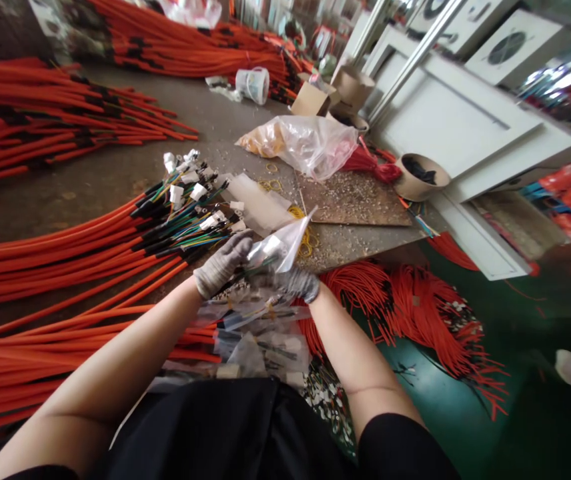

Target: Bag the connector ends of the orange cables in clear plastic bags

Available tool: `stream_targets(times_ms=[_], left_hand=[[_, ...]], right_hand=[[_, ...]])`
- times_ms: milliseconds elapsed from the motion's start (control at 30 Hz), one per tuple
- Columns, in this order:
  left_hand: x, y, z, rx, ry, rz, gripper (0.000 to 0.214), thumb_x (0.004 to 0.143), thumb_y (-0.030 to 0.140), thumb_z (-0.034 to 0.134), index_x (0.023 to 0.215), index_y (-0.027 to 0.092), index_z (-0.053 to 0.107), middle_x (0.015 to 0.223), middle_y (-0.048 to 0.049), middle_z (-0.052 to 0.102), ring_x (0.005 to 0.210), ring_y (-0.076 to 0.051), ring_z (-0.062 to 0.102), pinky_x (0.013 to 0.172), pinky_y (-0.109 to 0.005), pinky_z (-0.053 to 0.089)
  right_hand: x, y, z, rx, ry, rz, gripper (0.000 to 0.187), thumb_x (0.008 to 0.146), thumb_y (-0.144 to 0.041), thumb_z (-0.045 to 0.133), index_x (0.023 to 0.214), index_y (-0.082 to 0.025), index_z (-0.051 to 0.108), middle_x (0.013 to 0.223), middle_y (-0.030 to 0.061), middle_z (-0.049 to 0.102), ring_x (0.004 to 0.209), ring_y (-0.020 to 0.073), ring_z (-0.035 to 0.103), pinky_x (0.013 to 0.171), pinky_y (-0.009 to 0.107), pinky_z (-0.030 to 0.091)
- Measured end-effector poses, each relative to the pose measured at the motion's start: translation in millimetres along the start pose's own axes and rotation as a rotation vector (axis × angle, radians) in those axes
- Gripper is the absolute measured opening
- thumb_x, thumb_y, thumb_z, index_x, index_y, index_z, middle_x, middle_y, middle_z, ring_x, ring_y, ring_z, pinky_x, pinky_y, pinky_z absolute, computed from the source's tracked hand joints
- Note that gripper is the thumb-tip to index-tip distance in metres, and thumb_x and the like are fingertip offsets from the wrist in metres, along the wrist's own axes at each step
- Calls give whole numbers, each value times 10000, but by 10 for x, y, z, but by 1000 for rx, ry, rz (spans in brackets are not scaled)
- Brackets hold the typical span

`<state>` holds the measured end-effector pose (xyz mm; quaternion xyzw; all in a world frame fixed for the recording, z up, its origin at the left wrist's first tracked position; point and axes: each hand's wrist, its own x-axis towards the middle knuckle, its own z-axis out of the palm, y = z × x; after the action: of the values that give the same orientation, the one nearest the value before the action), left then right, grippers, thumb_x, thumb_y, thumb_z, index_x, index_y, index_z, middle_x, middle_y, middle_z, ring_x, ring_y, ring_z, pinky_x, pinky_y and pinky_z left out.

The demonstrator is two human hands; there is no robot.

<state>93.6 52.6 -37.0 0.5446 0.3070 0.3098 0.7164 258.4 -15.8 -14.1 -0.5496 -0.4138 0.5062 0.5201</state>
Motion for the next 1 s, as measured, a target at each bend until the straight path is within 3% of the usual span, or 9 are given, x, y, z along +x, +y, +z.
stream_targets(times_ms=[67,167,267,400,467,567,700,767,1000], left_hand=[[13,-46,-30,65,94,113,652,677,542,682,1191,154,583,1046,-99,681,823,-174,628,725,-296,530],[-32,-81,-167,241,145,126,506,707,431,634,1122,142,638,914,-64,695,718,-149,596,661,-275,509],[-103,-10,-305,508,-12,15,414,722,397,569,1022,147,707,788,-52,690,662,-172,592,627,-302,501],[-195,165,-272,762,-143,175,254,685,410,644,781,194,740,978,-87,696,979,-267,602,845,-377,495],[-254,178,-166,685,-136,196,273,727,451,632,814,206,714,973,-77,687,980,-253,598,827,-367,501],[-314,85,6,482,-38,39,381,771,551,570,839,183,646,685,-22,613,624,-152,553,569,-273,466],[-262,-11,138,196,161,-83,481,628,610,674,780,162,585,560,43,483,482,-80,404,449,-218,332],[-217,-4,168,143,178,-118,511,566,617,704,754,158,577,540,47,478,465,-74,388,427,-215,300],[-261,124,123,-5,145,-98,514,611,632,692,767,155,579,497,74,386,413,-50,291,395,-203,197]], right_hand=[[10,60,8,-42,-54,13,326,550,-170,809,853,-219,696,851,16,725,968,222,660,983,423,486],[20,110,-10,-111,-42,26,215,594,-292,797,725,-205,650,629,-15,658,771,195,666,894,389,529],[2,113,34,-157,103,-27,224,668,-409,720,713,-215,616,628,-23,648,686,173,642,830,369,547],[-33,64,194,-222,41,-110,209,691,-376,706,837,-235,655,890,12,714,860,176,649,907,338,515],[-9,42,199,-276,29,-131,187,719,-371,691,819,-218,648,867,21,702,821,169,636,854,324,526],[100,39,-50,-407,-50,-166,195,751,-338,679,846,-171,650,834,32,679,795,164,620,790,311,524],[339,73,-675,-1043,72,-103,153,769,-165,657,914,-139,695,975,76,646,944,193,594,904,340,459],[462,80,-872,-1334,24,-40,211,782,-152,646,984,-160,703,1059,86,618,976,202,579,916,340,443],[642,-74,-669,-1777,-272,81,242,829,-161,581,1036,-84,678,1179,195,601,1044,308,585,881,390,463]])
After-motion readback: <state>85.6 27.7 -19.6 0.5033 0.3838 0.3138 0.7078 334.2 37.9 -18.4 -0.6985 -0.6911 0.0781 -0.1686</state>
